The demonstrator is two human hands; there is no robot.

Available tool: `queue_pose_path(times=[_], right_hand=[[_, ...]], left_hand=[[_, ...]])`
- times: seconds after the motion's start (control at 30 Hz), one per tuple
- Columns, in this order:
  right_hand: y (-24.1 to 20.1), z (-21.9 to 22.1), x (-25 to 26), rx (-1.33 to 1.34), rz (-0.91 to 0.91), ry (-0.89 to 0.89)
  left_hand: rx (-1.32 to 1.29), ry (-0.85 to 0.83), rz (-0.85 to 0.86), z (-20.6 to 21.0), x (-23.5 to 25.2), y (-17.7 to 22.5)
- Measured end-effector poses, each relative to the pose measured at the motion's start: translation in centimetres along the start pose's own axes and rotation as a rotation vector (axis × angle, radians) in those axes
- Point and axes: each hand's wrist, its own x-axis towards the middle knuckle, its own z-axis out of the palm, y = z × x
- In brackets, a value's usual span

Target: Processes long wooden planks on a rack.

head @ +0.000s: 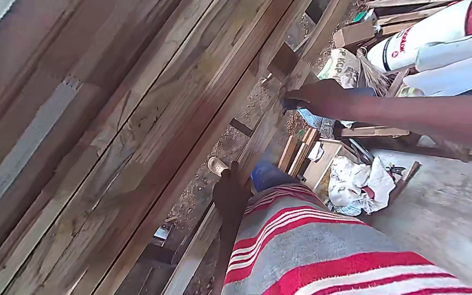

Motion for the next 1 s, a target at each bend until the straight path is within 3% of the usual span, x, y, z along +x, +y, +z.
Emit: queue_pose_path(times=[0.13,0.2,0.3,0.4,0.47,0.53,0.6,0.7,0.83,0.9,1.0], right_hand=[[2.6,1.0,1.2,0.056,-0.172,0.092],[3.7,1.6,1.9,0.225,-0.173,0.098],[3.2,5.3,0.6,0.766,0.010,0.222],[0.2,8.5,-1.1,1.506,0.252,0.458],[-1.3,8.6,-1.8,1.660,0.251,0.656],[-1.3,8.9,-2.5,1.320,0.209,0.721],[-1.3,9.4,-2.0,0.986,0.254,0.648],[-2.0,8.6,-2.1,0.717,0.352,0.436],[-3.4,6.1,-2.6,0.463,0.411,0.322],[-3.3,5.7,-2.3,0.287,0.332,0.312],[-1.1,5.8,-1.8,0.045,0.016,0.449]], left_hand=[[0.010,-0.006,-0.005,0.0,0.1,-0.1],[0.035,-0.001,-0.006,0.1,0.1,0.1],[0.062,0.014,0.007,0.4,0.0,-0.1],[0.067,0.008,-0.007,0.2,0.1,0.0],[0.073,-0.025,-0.027,0.0,0.0,0.2],[0.086,-0.062,-0.053,-0.1,0.0,0.4],[0.093,-0.068,-0.066,-0.5,0.4,0.5],[0.105,-0.007,-0.024,0.0,0.1,0.2],[0.117,0.013,-0.018,-0.1,0.1,0.3],[0.099,0.007,-0.024,0.0,0.0,0.2],[0.114,-0.034,-0.060,-0.2,0.1,0.5]])
